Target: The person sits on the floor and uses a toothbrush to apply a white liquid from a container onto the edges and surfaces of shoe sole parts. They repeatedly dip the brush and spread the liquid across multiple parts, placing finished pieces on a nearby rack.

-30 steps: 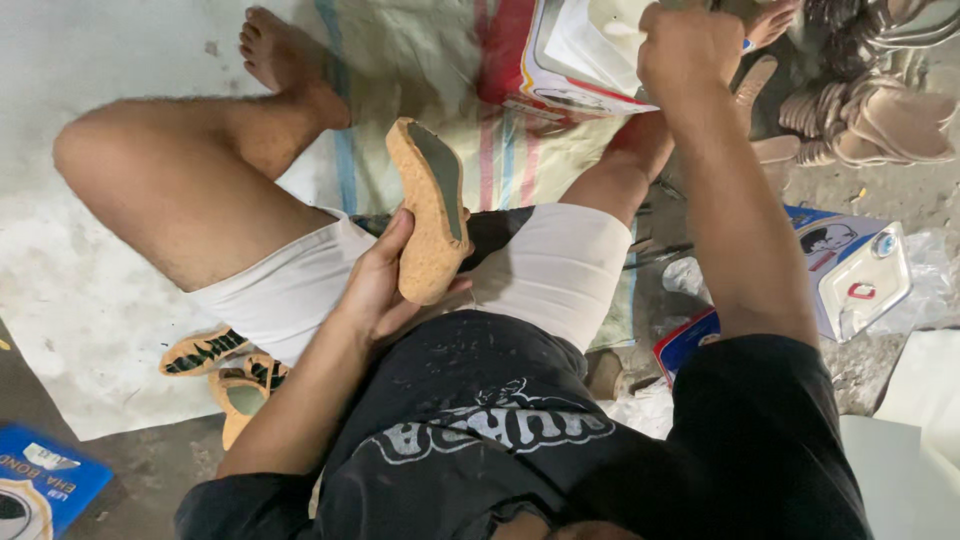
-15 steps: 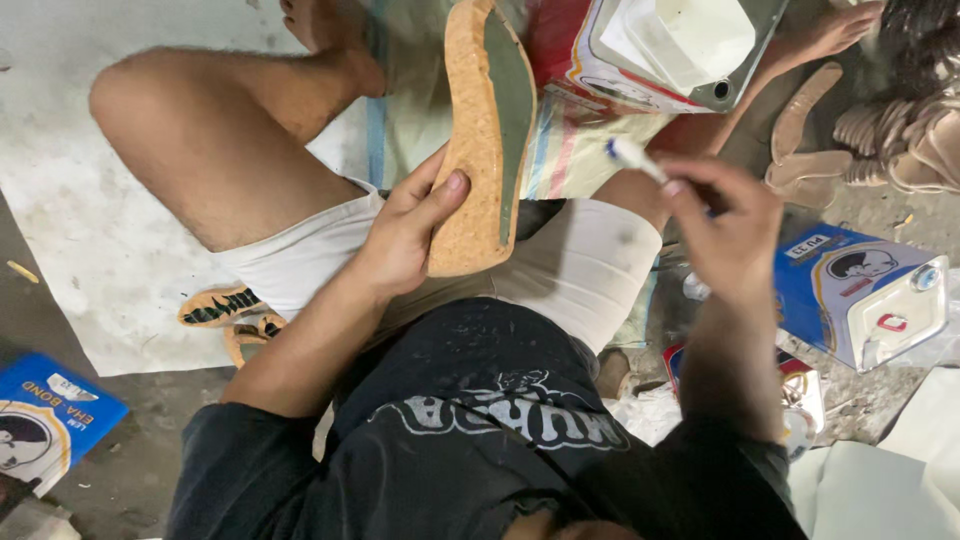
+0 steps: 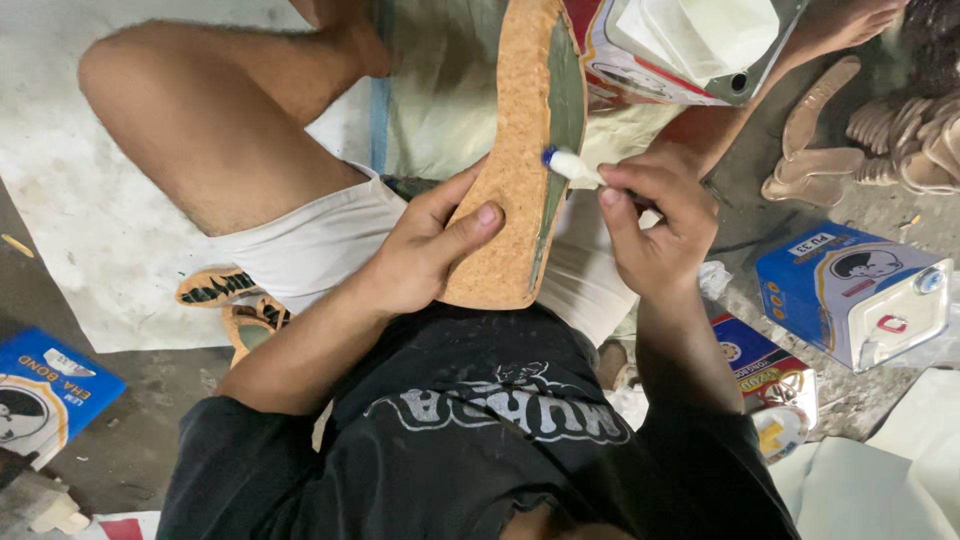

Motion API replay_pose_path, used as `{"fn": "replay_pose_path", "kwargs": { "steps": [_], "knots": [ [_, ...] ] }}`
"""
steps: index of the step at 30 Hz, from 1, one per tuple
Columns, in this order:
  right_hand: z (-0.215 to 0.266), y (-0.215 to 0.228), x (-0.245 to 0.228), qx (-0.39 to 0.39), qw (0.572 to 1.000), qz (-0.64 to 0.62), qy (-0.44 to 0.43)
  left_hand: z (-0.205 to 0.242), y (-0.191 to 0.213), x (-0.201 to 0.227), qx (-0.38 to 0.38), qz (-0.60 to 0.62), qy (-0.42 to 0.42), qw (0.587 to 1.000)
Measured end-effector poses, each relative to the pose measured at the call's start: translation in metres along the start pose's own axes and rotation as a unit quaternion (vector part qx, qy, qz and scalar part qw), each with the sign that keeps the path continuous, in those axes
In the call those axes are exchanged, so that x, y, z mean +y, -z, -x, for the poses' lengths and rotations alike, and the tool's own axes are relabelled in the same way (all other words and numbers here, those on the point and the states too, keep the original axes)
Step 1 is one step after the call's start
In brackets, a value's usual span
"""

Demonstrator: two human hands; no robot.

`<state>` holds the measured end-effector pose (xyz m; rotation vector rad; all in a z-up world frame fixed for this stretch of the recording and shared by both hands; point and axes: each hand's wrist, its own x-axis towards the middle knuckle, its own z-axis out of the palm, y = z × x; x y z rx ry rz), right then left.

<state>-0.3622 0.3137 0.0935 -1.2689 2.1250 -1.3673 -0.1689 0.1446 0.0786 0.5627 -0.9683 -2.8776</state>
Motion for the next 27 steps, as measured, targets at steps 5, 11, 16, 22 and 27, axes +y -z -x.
{"fn": "replay_pose_path", "kwargs": {
  "steps": [5,11,16,22,27],
  "knots": [
    [0.009,0.003,-0.008,-0.052,0.998,-0.035,-0.012,-0.002,-0.002,0.004,0.039,0.013,-0.019,0.999],
    [0.02,0.006,-0.01,-0.083,0.995,-0.055,-0.019,-0.006,0.0,0.005,0.047,0.028,-0.04,0.998],
    [0.015,0.011,-0.005,-0.121,0.99,-0.063,0.036,-0.007,0.004,0.0,0.058,0.046,-0.015,0.997],
    [-0.005,0.038,0.02,-0.207,0.949,-0.226,0.067,-0.011,0.012,-0.001,0.004,0.139,0.046,0.989],
    [0.011,0.033,0.043,0.037,0.933,-0.314,-0.171,-0.005,0.033,0.01,-0.169,0.243,0.145,0.944]
  ]
}}
